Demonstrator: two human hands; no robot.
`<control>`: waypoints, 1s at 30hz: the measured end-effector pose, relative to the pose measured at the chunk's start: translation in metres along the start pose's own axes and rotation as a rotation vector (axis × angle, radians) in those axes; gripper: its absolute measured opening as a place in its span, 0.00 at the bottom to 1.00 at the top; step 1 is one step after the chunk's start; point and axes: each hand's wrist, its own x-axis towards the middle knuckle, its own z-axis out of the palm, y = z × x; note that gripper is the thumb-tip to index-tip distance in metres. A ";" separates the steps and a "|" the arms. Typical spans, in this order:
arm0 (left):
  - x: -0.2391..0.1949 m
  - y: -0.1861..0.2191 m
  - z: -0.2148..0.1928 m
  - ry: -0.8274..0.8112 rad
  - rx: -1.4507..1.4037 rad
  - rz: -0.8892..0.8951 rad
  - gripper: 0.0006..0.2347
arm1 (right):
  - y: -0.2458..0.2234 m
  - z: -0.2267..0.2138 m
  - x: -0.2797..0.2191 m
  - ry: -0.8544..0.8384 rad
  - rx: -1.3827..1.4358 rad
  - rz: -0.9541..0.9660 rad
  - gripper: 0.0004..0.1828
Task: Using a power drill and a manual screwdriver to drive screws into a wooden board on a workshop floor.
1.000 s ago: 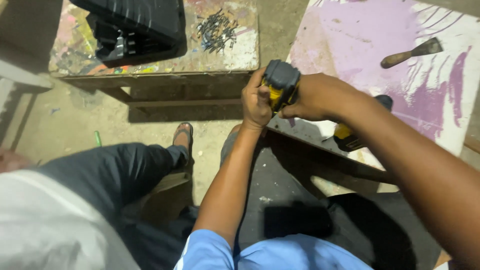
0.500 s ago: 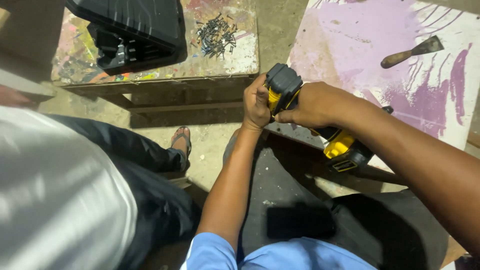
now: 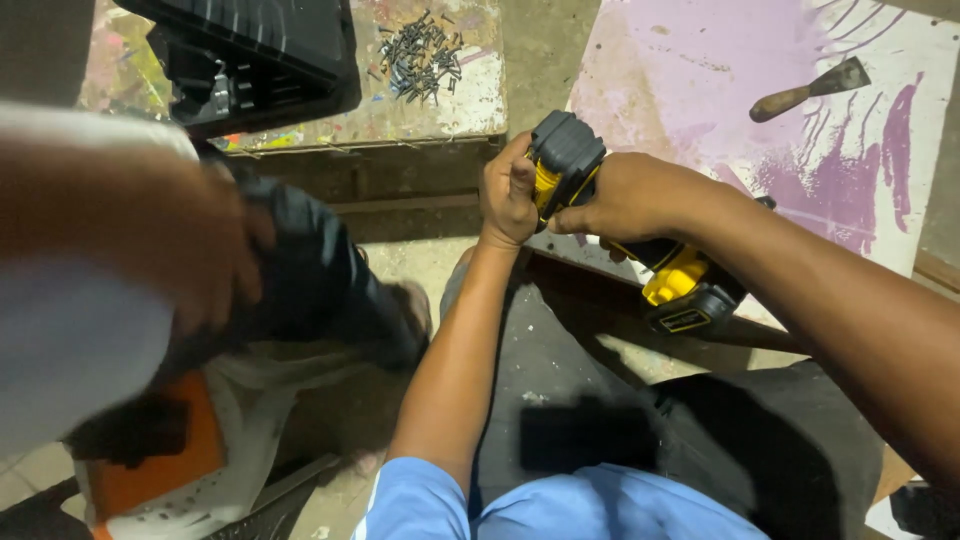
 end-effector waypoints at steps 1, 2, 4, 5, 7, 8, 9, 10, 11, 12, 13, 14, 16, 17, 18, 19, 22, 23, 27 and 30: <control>0.000 0.000 0.000 0.000 -0.002 -0.001 0.30 | 0.002 0.002 0.003 0.000 0.000 0.002 0.32; -0.001 0.000 0.001 0.002 -0.009 0.000 0.29 | 0.004 0.004 0.007 0.007 -0.018 0.008 0.33; 0.000 -0.003 0.002 0.008 -0.015 0.006 0.29 | 0.003 0.004 0.007 0.018 -0.039 0.009 0.34; -0.001 -0.008 0.003 0.021 -0.028 0.012 0.29 | 0.000 0.004 0.003 0.036 -0.059 0.014 0.34; -0.001 -0.007 0.003 0.036 -0.041 0.019 0.28 | -0.002 0.005 0.002 0.054 -0.079 0.018 0.34; -0.001 -0.002 0.002 0.022 -0.035 0.005 0.29 | 0.000 0.007 0.003 0.093 -0.151 -0.005 0.39; 0.000 0.002 0.002 0.008 -0.031 -0.007 0.29 | 0.002 0.009 0.005 0.133 -0.223 -0.028 0.46; 0.001 0.001 0.003 0.010 -0.032 -0.006 0.29 | 0.003 0.006 0.005 0.134 -0.225 -0.028 0.46; 0.000 -0.001 0.003 0.010 -0.030 -0.003 0.29 | 0.003 0.005 0.005 0.105 -0.211 -0.040 0.44; -0.001 -0.003 0.003 0.011 -0.029 0.000 0.29 | 0.004 0.004 0.005 0.076 -0.196 -0.051 0.43; -0.001 -0.002 0.002 0.014 -0.029 0.001 0.29 | 0.007 0.002 0.006 0.076 -0.199 -0.053 0.43; -0.001 -0.002 0.002 0.006 -0.029 0.005 0.28 | 0.009 -0.001 0.006 0.013 -0.097 -0.046 0.32; -0.002 0.000 0.002 0.002 -0.026 0.009 0.28 | 0.010 -0.003 0.003 -0.053 0.003 -0.043 0.22; -0.002 0.001 0.002 0.000 -0.033 0.011 0.28 | 0.009 -0.003 -0.001 -0.062 0.063 -0.033 0.18; -0.001 0.002 0.003 -0.003 -0.040 0.014 0.29 | 0.008 -0.004 -0.005 -0.072 0.124 -0.023 0.14; -0.001 0.003 0.003 -0.004 -0.042 0.014 0.29 | 0.006 -0.004 -0.005 -0.071 0.125 -0.021 0.14; 0.000 0.002 0.004 -0.005 -0.052 -0.002 0.30 | 0.001 -0.005 -0.006 -0.062 0.101 -0.032 0.17; -0.001 0.000 0.004 0.000 -0.066 -0.001 0.29 | -0.001 -0.005 -0.007 -0.044 0.067 -0.025 0.19; -0.003 -0.006 0.005 0.013 -0.077 -0.006 0.28 | 0.000 0.002 0.005 0.077 -0.119 0.013 0.34; -0.003 -0.008 0.006 0.014 -0.094 0.002 0.28 | 0.000 0.005 -0.003 0.130 -0.179 -0.010 0.39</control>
